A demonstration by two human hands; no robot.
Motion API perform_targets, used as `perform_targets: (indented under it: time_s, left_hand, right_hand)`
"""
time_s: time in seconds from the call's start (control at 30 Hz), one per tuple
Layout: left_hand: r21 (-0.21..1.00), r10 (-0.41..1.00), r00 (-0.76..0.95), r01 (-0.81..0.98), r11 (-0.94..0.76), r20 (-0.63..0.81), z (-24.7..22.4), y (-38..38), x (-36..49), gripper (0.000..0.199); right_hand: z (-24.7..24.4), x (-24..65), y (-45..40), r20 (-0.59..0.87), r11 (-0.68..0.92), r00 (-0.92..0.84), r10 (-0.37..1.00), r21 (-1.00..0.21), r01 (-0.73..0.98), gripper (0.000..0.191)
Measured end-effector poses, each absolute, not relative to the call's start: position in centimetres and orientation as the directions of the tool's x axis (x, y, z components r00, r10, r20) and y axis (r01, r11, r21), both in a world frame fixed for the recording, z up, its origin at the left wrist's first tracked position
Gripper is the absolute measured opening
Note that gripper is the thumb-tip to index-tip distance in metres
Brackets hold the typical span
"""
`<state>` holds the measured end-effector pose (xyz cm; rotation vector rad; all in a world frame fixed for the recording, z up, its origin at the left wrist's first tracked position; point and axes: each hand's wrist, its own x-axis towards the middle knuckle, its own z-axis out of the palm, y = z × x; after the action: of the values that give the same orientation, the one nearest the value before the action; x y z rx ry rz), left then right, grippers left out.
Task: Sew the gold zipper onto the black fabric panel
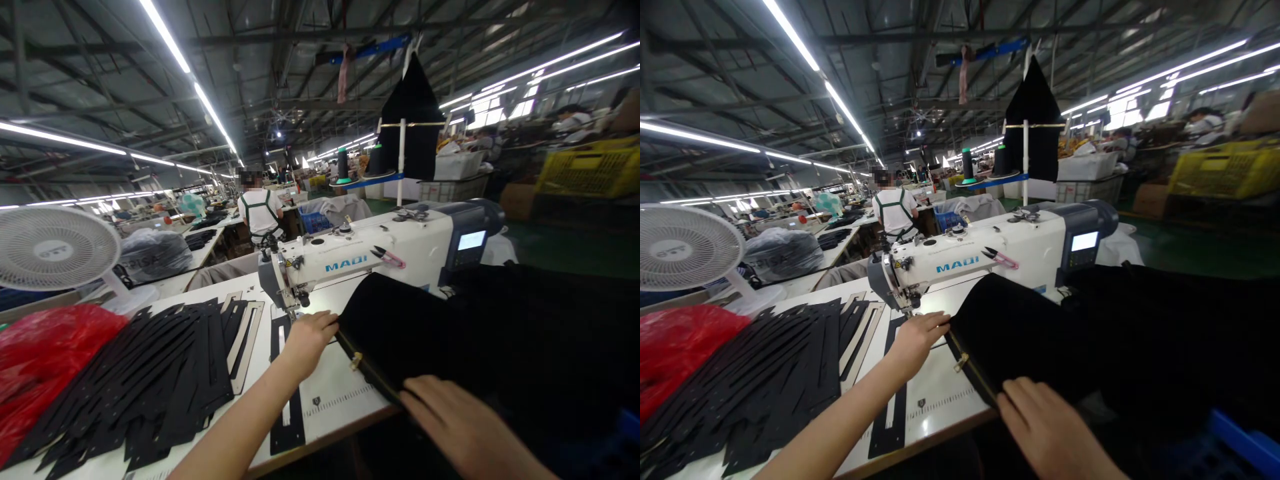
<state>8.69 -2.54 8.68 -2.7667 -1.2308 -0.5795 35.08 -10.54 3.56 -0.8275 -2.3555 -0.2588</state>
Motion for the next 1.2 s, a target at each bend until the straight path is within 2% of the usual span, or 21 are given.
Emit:
perform_targets:
  time_s: [0.07,0.13,0.17,0.23,0.27,0.33,0.4,0.47,0.53,0.63,0.77,0.83,1.03,1.13,1.2]
  left_hand:
    - [0.132,0.770,0.531,0.787,-0.603,0.354,6.4,-3.6,7.7,0.037]
    - [0.225,0.831,0.449,0.817,-0.530,0.328,5.4,-5.2,8.0,0.038]
    - [0.281,0.859,0.417,0.821,-0.497,0.298,5.2,-5.9,8.5,0.046]
    - [0.368,0.909,0.361,0.833,-0.414,0.207,5.2,-6.7,9.7,0.077]
    - [0.384,0.927,0.340,0.843,-0.375,0.159,5.2,-6.7,10.2,0.090]
    - [0.366,0.947,0.315,0.875,-0.316,0.065,5.3,-6.2,10.6,0.102]
    - [0.310,0.943,0.332,0.897,-0.314,-0.004,5.4,-5.1,10.1,0.101]
    - [0.252,0.933,0.354,0.910,-0.329,-0.063,5.8,-4.1,9.1,0.098]
    - [0.222,0.926,0.357,0.919,-0.325,-0.121,6.2,-3.3,8.2,0.103]
    - [0.191,0.915,0.343,0.933,-0.305,-0.213,7.0,-2.5,7.8,0.119]
    - [0.127,0.901,0.350,0.936,-0.327,-0.255,7.3,-1.8,8.1,0.128]
    - [0.103,0.897,0.355,0.935,-0.340,-0.264,7.2,-1.6,8.2,0.128]
    - [0.075,0.889,0.369,0.929,-0.363,-0.271,6.6,-1.5,7.9,0.130]
    - [0.064,0.889,0.372,0.927,-0.369,-0.267,6.5,-1.5,7.9,0.129]
    - [0.060,0.889,0.379,0.924,-0.377,-0.258,6.5,-1.5,7.9,0.128]
  right_hand:
    - [3.8,32.8,-10.0,0.550,0.860,-0.716,0.430,-0.006,0.511,0.031]
    - [4.5,32.2,-8.4,0.515,0.851,-0.703,0.490,-0.108,0.514,0.032]
    - [4.8,32.5,-7.2,0.516,0.797,-0.633,0.577,-0.185,0.576,0.031]
    - [4.9,33.7,-3.9,0.498,0.594,-0.403,0.768,-0.317,0.740,0.034]
    - [4.8,34.5,-2.1,0.436,0.464,-0.291,0.852,-0.372,0.804,0.037]
    - [4.2,36.0,1.1,0.203,0.240,-0.158,0.966,-0.490,0.838,0.038]
    - [3.6,37.0,3.3,0.033,0.119,-0.121,0.992,-0.562,0.818,0.039]
    - [3.3,37.4,4.6,-0.051,0.064,-0.119,0.992,-0.608,0.791,0.048]
    - [3.3,37.0,5.5,-0.119,0.003,-0.100,0.988,-0.626,0.780,0.060]
    - [3.4,35.9,7.0,-0.139,-0.026,-0.070,0.988,-0.589,0.807,0.062]
    - [2.8,34.7,8.2,-0.038,0.054,-0.080,0.996,-0.452,0.890,0.032]
    - [2.4,34.4,8.0,0.010,0.072,-0.073,0.997,-0.369,0.927,0.024]
    - [1.7,34.2,5.7,0.072,0.066,-0.053,0.996,-0.193,0.979,0.034]
    - [1.3,34.7,4.1,0.119,0.092,-0.087,0.989,-0.034,0.995,0.043]
    - [1.6,35.0,3.4,0.149,0.120,-0.130,0.980,0.074,0.990,0.042]
